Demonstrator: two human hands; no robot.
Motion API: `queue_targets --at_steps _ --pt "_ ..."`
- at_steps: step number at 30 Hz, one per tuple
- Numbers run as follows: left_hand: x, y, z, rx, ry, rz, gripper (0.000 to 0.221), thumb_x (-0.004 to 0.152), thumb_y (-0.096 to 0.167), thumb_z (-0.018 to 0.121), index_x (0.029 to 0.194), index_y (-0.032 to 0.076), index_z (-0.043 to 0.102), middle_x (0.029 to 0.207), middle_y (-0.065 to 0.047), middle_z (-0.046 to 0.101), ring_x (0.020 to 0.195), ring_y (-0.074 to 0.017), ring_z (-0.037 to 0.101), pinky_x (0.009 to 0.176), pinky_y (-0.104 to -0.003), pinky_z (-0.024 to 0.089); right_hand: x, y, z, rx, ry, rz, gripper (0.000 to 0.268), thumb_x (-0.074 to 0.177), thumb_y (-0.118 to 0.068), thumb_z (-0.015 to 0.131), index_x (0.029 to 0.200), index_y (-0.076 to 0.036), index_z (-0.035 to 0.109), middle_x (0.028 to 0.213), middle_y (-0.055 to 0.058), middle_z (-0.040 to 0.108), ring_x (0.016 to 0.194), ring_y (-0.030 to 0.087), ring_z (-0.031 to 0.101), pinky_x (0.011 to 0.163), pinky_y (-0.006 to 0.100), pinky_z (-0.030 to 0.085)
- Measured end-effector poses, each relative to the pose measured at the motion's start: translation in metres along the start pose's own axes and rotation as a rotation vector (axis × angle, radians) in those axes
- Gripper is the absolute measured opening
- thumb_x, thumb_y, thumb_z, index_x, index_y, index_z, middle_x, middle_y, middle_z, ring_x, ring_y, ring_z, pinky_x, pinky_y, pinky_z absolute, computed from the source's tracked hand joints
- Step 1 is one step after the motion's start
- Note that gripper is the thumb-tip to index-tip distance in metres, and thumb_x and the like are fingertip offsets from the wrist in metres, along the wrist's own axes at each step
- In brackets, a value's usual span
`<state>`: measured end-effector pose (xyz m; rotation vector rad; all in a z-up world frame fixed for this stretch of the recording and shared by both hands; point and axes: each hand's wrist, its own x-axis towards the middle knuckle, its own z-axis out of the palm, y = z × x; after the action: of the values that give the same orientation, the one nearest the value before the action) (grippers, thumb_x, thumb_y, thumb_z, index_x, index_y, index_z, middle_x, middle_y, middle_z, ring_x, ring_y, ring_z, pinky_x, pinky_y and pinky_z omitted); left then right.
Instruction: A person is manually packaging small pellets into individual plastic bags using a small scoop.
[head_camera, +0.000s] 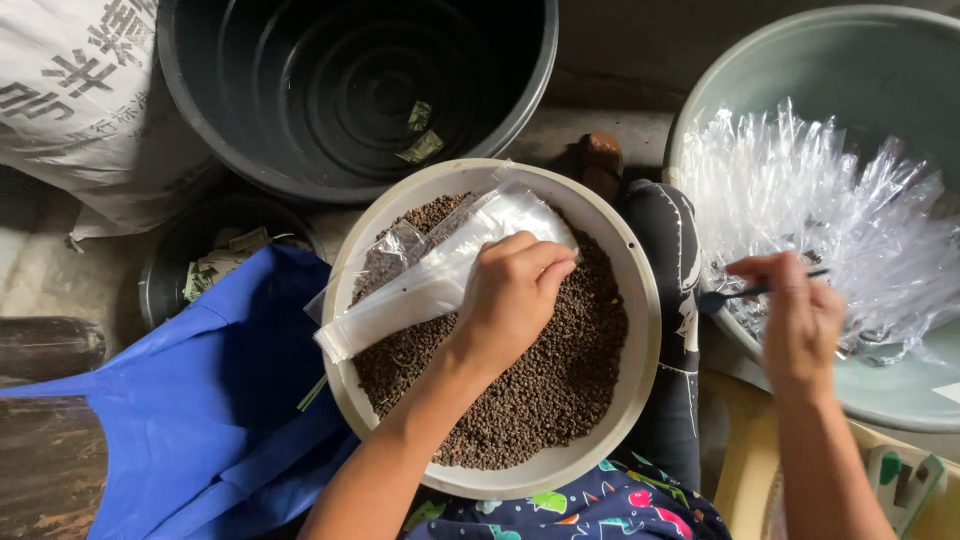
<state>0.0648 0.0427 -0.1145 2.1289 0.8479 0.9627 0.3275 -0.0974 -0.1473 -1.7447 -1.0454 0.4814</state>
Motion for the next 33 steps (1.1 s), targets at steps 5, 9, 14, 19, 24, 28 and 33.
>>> queue_targets --at_steps 5,9,14,19,24,28,33 --pt "-0.003 0.053 -0.059 -0.099 0.095 0.050 0.008 0.080 0.002 0.079 0.086 0.003 0.075 0.083 -0.004 0.073 0.072 -0.0164 0.064 0.077 -0.032 0.052 -0.017 -0.104 0.077 0.435 -0.542 0.213 0.049 0.098 -0.015 0.058 0.145 -0.003 0.054 0.091 0.010 0.071 0.076 0.012 0.064 0.065 0.024 0.055" --pt "-0.014 0.108 -0.116 -0.261 -0.006 -0.065 0.017 0.086 -0.001 0.073 0.102 0.005 0.076 0.116 -0.011 0.068 0.097 -0.0202 0.063 0.088 -0.031 0.053 -0.016 -0.106 0.115 0.572 -0.807 0.104 0.028 0.083 0.000 0.056 0.107 0.003 0.070 0.102 0.007 0.070 0.090 0.012 0.061 0.079 0.025 0.051" --pt "-0.037 0.131 -0.158 -0.617 0.142 -0.082 0.029 0.076 -0.008 0.082 0.090 0.008 0.062 0.092 -0.006 0.068 0.079 -0.0129 0.065 0.073 -0.024 0.060 0.005 -0.105 0.154 -0.021 -1.084 0.122 0.022 0.088 -0.003 0.059 0.106 -0.002 0.073 0.067 0.005 0.071 0.051 0.012 0.067 0.048 0.025 0.055" --pt "-0.054 0.112 -0.145 -0.788 0.237 -0.130 0.041 0.076 -0.011 0.080 0.096 0.010 0.051 0.087 -0.006 0.065 0.078 -0.0129 0.066 0.072 -0.023 0.062 -0.019 -0.087 0.158 0.097 -1.075 0.403 0.017 0.100 -0.014 0.060 0.093 0.000 0.067 0.067 0.008 0.067 0.050 0.015 0.061 0.047 0.028 0.049" --pt "-0.083 0.076 -0.097 -0.723 0.174 -0.343 0.036 0.071 -0.011 0.084 0.086 0.007 0.057 0.088 -0.007 0.069 0.080 -0.0152 0.067 0.077 -0.027 0.058 -0.006 -0.112 0.124 0.642 -0.836 0.692 0.029 0.105 -0.023 0.056 0.092 0.002 0.063 0.064 0.014 0.060 0.048 0.021 0.053 0.043 0.031 0.042" --pt "-0.086 0.076 -0.071 -0.528 0.123 -0.408 0.027 0.071 0.001 0.086 0.085 0.007 0.064 0.086 -0.005 0.077 0.076 -0.0136 0.073 0.074 -0.026 0.060 -0.002 -0.154 0.088 0.562 -0.782 0.306 0.029 0.105 -0.021 0.054 0.091 0.001 0.066 0.074 0.009 0.067 0.054 0.010 0.059 0.044 0.024 0.051" --pt "-0.064 0.077 -0.072 -0.416 0.135 -0.317 0.039 0.072 0.009 0.087 0.102 0.006 0.062 0.090 -0.003 0.075 0.082 -0.0138 0.075 0.078 -0.027 0.063 0.007 -0.181 0.065 0.182 -0.874 -0.480 0.022 0.098 -0.011 0.053 0.085 -0.001 0.067 0.088 0.007 0.066 0.084 0.019 0.065 0.079 0.033 0.055"
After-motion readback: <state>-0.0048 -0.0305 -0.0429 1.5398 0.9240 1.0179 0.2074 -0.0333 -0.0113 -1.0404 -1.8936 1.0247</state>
